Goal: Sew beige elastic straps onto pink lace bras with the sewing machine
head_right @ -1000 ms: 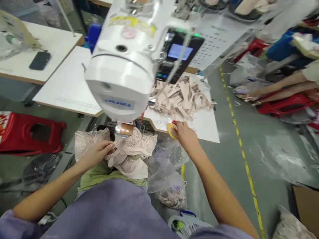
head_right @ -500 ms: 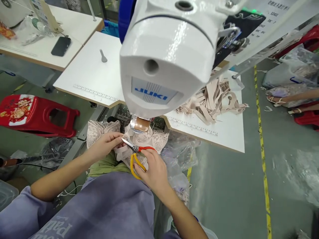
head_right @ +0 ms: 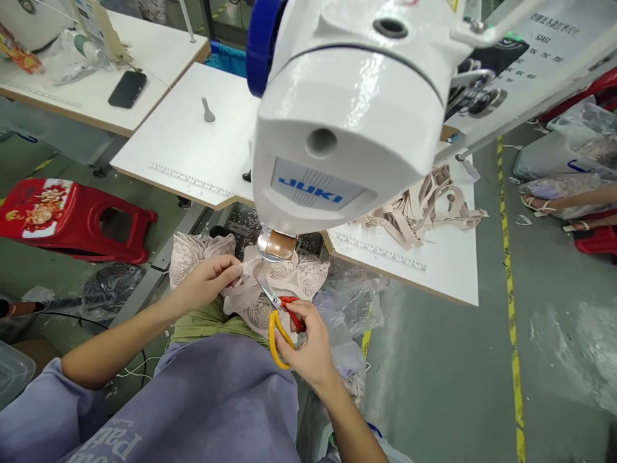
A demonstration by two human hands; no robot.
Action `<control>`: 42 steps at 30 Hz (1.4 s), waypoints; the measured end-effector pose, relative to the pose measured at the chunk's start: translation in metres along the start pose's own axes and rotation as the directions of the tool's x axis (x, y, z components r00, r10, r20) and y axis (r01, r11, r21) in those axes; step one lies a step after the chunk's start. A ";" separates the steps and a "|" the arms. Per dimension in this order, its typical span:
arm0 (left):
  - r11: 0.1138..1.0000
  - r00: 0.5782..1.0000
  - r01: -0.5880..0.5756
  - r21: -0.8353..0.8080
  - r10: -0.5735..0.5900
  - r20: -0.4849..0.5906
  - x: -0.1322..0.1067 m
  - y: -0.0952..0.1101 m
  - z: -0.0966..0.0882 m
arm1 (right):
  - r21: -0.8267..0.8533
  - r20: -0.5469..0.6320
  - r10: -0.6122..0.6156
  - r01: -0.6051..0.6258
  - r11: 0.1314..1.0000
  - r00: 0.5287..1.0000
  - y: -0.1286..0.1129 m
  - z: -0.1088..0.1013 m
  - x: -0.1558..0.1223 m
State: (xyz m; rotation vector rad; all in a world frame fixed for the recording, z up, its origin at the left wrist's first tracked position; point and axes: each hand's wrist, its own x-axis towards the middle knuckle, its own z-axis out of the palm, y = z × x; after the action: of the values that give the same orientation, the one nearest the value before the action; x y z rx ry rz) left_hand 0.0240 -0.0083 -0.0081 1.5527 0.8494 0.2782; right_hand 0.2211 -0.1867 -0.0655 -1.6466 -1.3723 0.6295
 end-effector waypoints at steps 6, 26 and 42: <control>1.000 0.999 0.006 0.010 -0.006 0.035 0.003 -0.001 -0.004 | -0.009 0.019 -0.023 0.023 1.000 1.000 -0.004 0.013 0.005; 1.000 1.000 0.008 0.028 -0.007 -0.017 0.007 -0.001 -0.009 | 0.022 0.066 0.262 -0.264 0.964 0.963 0.002 0.008 0.003; 0.982 0.963 0.005 0.186 -0.055 0.264 0.030 0.004 -0.036 | -0.700 -0.236 0.018 -0.183 0.690 0.972 0.088 -0.129 0.132</control>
State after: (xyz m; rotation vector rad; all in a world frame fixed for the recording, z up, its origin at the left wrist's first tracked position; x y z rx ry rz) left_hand 0.0235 0.0381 -0.0068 1.7019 0.6986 -0.0357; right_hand 0.4063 -0.0997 -0.0591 -2.3454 -1.4648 -0.0840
